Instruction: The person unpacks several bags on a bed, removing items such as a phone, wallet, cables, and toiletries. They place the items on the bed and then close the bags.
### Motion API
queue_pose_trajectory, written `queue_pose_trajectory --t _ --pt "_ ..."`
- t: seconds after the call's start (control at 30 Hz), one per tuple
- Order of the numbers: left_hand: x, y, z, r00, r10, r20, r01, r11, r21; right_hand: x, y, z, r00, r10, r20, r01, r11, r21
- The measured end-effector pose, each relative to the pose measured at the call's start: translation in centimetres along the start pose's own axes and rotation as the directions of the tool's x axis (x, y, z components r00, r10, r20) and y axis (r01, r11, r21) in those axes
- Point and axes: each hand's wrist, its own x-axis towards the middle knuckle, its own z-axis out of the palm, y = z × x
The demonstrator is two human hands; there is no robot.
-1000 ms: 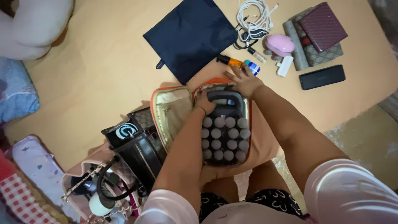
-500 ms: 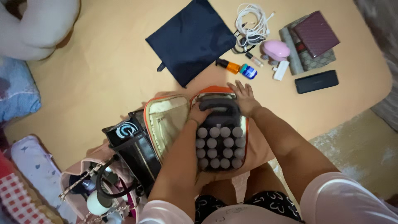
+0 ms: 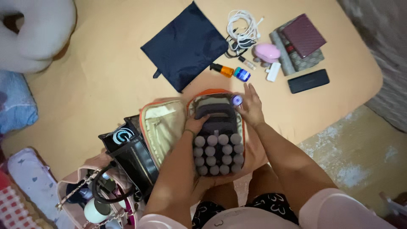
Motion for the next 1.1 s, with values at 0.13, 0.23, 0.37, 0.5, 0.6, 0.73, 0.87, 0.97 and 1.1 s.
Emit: queue_pose_trajectory --t 0.13,0.23,0.37,0.5,0.6,0.73,0.87,0.97,1.1 --pt "-0.9 0.0 -0.5 0.996 0.026 -0.086 -0.009 0.980 0.198 0.6 4.0 -1.0 0.955 0.230 -0.190 -0.203 0.967 0.152" --pt "-0.8 1.3 -1.5 0.986 0.027 -0.165 0.005 0.981 0.193 0.2 6.4 -2.5 0.972 0.158 -0.176 -0.164 0.986 -0.020" --pt "-0.7 5.2 -4.6 0.976 0.124 -0.179 -0.106 0.989 0.108 -2.4 5.7 -4.0 0.965 0.177 -0.195 -0.170 0.984 0.052" --pt "-1.4 10.1 -6.9 0.989 0.119 -0.083 -0.144 0.746 -0.650 -4.4 0.8 -6.0 0.847 0.520 0.112 -0.471 0.637 0.610" --pt "-3.1 11.9 -7.4 0.966 -0.063 -0.249 -0.149 0.651 -0.744 -5.5 -4.0 -7.5 0.784 0.457 0.419 -0.527 0.133 0.839" --pt "-4.2 14.3 -5.6 0.965 -0.198 -0.174 -0.068 0.448 -0.891 -4.4 -6.3 -12.6 0.782 0.330 0.528 -0.521 -0.118 0.846" --pt "-3.5 15.8 -3.0 0.994 0.062 0.089 0.074 0.212 -0.975 -5.1 -4.7 -16.1 0.822 0.316 0.474 -0.518 0.067 0.853" --pt "-2.5 16.5 -0.5 0.986 0.093 0.137 0.116 0.204 -0.972 -6.2 -1.7 -17.3 0.830 0.332 0.448 -0.445 -0.089 0.891" --pt "-1.4 19.2 4.7 0.988 0.059 0.145 0.121 0.304 -0.945 -6.1 2.4 -18.0 0.722 0.516 0.462 -0.445 -0.166 0.880"
